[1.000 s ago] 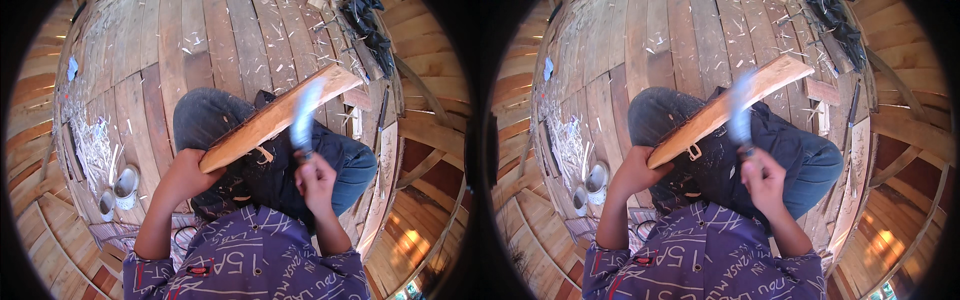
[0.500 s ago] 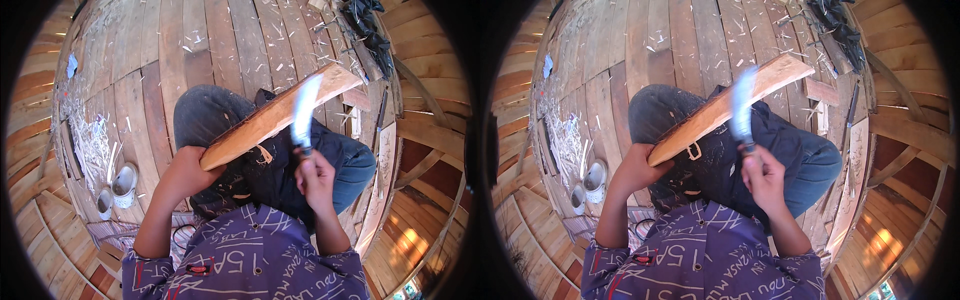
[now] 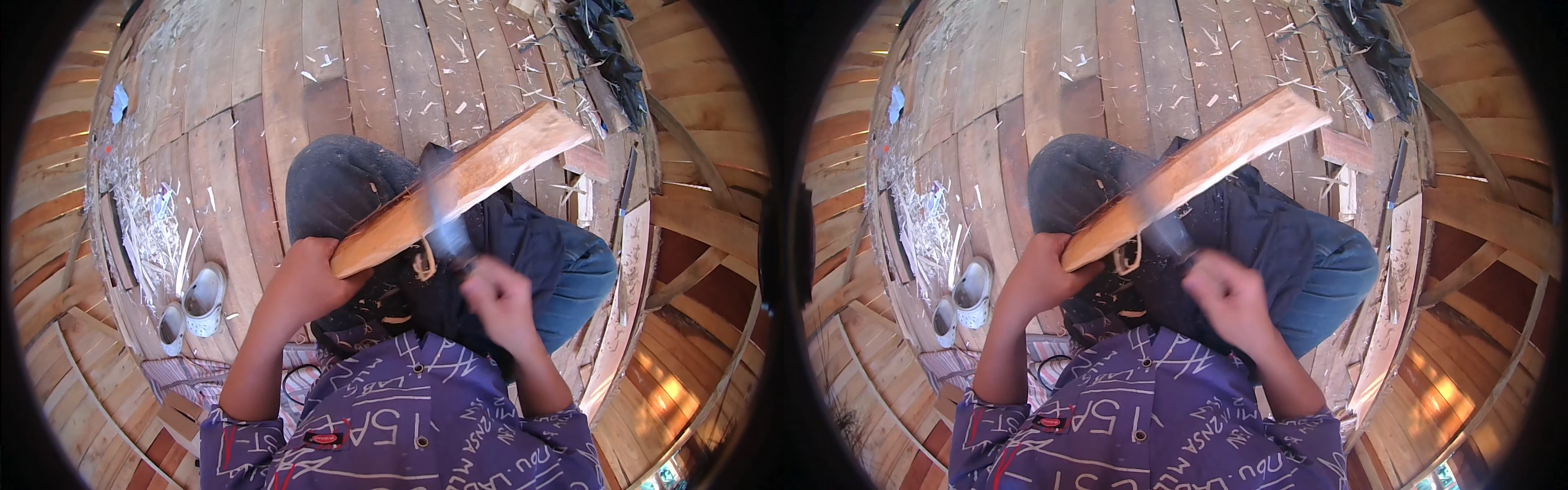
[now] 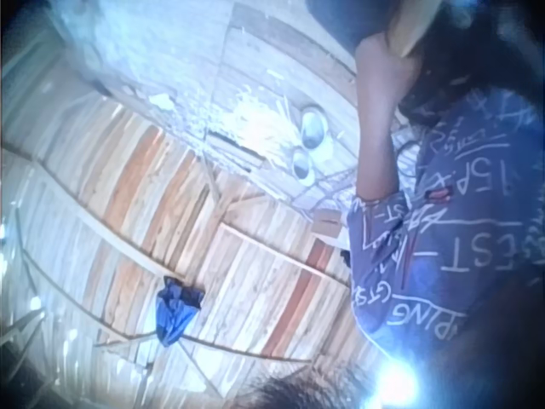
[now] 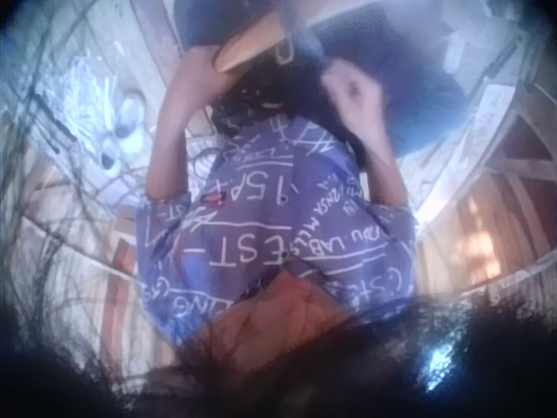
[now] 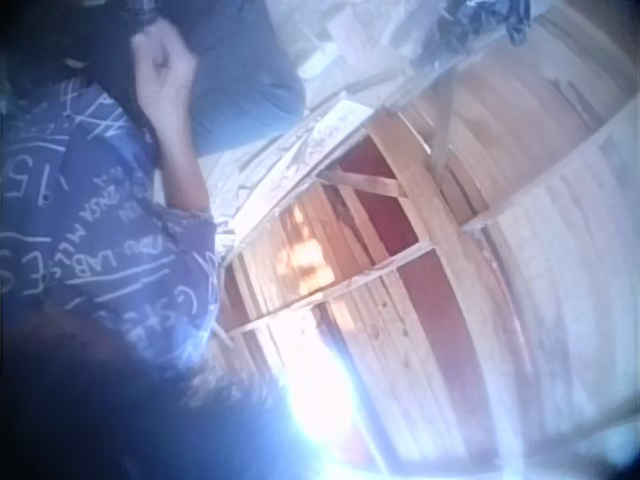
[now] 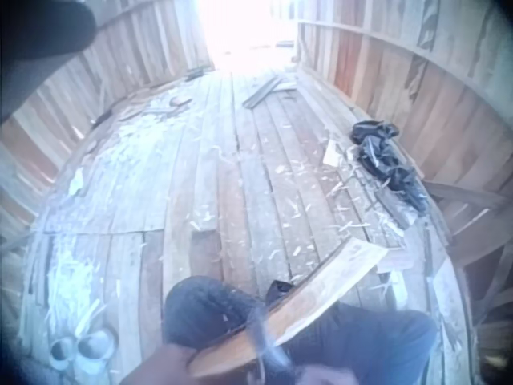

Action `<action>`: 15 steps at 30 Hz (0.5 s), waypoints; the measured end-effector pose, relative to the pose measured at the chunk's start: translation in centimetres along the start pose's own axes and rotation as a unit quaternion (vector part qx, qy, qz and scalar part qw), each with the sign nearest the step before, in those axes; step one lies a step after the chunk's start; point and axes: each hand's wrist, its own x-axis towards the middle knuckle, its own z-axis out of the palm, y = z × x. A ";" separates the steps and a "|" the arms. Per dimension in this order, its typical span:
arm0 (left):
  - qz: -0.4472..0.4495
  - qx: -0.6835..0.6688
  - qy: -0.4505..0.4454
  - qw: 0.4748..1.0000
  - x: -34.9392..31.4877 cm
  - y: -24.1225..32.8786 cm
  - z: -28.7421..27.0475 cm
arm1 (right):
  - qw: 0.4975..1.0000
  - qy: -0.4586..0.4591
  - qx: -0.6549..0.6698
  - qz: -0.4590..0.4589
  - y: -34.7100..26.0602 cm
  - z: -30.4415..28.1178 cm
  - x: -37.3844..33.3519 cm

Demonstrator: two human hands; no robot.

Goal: The person carves a piece of wood with a knife while sitting on a wooden floor, shaving off thin layers to shape the material.

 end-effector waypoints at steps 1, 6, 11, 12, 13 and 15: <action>0.002 -0.004 0.002 1.000 0.0 -0.2 0.0 | 0.995 -0.036 -0.087 -0.029 0.0 0.0 -0.2; -0.023 -0.019 -0.008 1.000 0.0 0.0 -0.2 | 1.000 0.009 0.014 0.006 -0.2 -0.7 0.6; -0.025 -0.020 -0.008 0.999 0.1 -0.1 0.0 | 0.999 -0.014 -0.044 -0.009 0.2 -1.2 0.4; -0.031 -0.025 -0.014 0.999 0.2 0.0 -0.1 | 1.000 0.009 -0.001 -0.004 0.4 -1.2 0.7; -0.022 -0.015 -0.008 1.000 0.1 -0.1 0.0 | 0.982 -0.075 -0.169 -0.038 -0.2 -0.3 0.2; -0.005 0.003 0.006 1.000 -0.1 -0.7 0.4 | 0.991 -0.089 -0.103 0.010 -0.2 -0.7 -0.1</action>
